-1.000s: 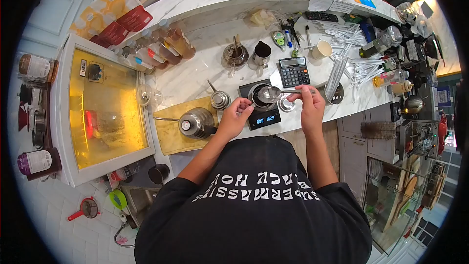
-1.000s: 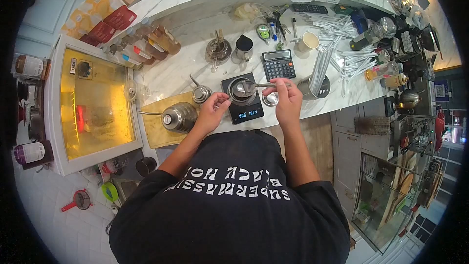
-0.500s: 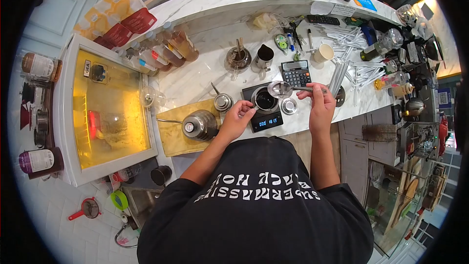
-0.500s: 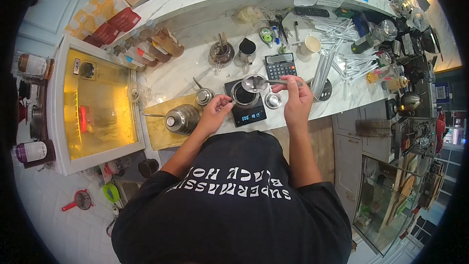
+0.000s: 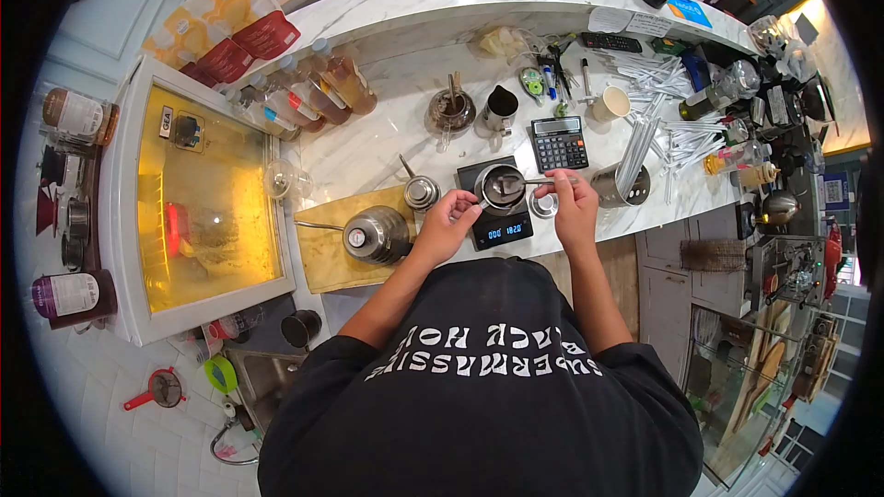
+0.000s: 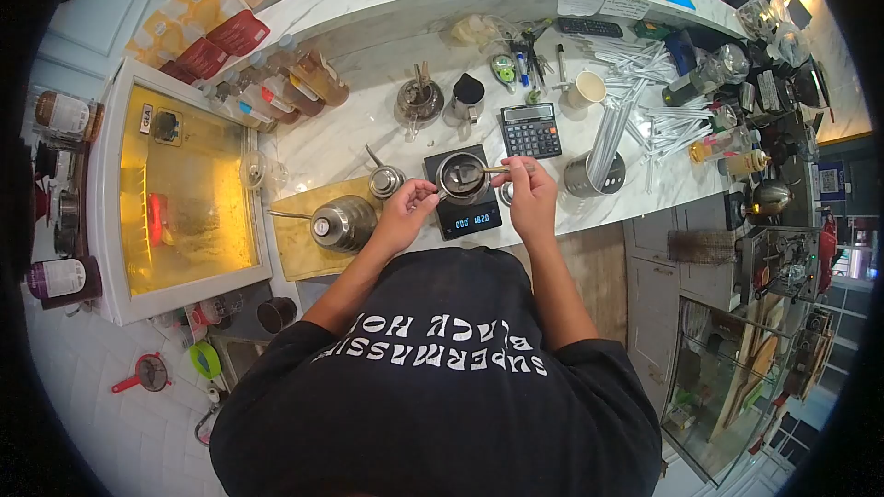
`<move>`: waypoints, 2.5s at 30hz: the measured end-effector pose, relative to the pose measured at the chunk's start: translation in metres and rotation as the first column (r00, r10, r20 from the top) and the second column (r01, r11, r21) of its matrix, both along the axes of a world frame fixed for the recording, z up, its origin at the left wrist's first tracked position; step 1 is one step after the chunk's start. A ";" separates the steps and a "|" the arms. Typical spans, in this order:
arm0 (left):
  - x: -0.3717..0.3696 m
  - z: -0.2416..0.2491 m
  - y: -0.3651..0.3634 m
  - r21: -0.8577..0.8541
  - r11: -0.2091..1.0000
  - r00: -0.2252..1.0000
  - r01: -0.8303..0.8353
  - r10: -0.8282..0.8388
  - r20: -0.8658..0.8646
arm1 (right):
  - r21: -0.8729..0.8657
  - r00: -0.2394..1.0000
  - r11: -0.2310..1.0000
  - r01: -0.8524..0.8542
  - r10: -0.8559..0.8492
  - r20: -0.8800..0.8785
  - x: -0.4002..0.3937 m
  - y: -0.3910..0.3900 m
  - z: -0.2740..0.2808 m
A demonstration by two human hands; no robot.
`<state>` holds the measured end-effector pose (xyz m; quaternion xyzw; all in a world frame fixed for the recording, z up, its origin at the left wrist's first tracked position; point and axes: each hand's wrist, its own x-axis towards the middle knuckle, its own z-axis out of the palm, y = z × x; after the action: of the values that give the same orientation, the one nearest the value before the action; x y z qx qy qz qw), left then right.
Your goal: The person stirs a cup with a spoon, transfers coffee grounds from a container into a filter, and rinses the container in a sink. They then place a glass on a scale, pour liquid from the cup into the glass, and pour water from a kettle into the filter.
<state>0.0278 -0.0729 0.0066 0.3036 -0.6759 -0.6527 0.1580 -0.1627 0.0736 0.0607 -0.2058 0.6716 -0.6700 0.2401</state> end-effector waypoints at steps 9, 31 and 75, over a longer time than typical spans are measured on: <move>0.002 0.005 0.003 -0.021 0.998 0.997 0.065 -0.064 0.038 | 0.111 0.990 0.992 -0.067 0.080 -0.119 0.005 -0.002 -0.017; 0.004 0.005 0.002 -0.047 0.995 0.991 0.087 -0.082 0.108 | 0.267 0.947 0.958 -0.101 0.175 -0.270 0.007 0.003 0.032; -0.101 -0.043 -0.065 0.150 0.832 0.814 -0.534 0.459 0.355 | 0.385 0.723 0.918 -0.092 0.328 -0.608 -0.144 -0.163 -0.075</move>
<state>-0.0734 -0.1376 -0.0367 0.5842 -0.5032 -0.6109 0.1796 -0.3069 -0.0896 -0.0139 -0.4623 0.7860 -0.3997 0.0930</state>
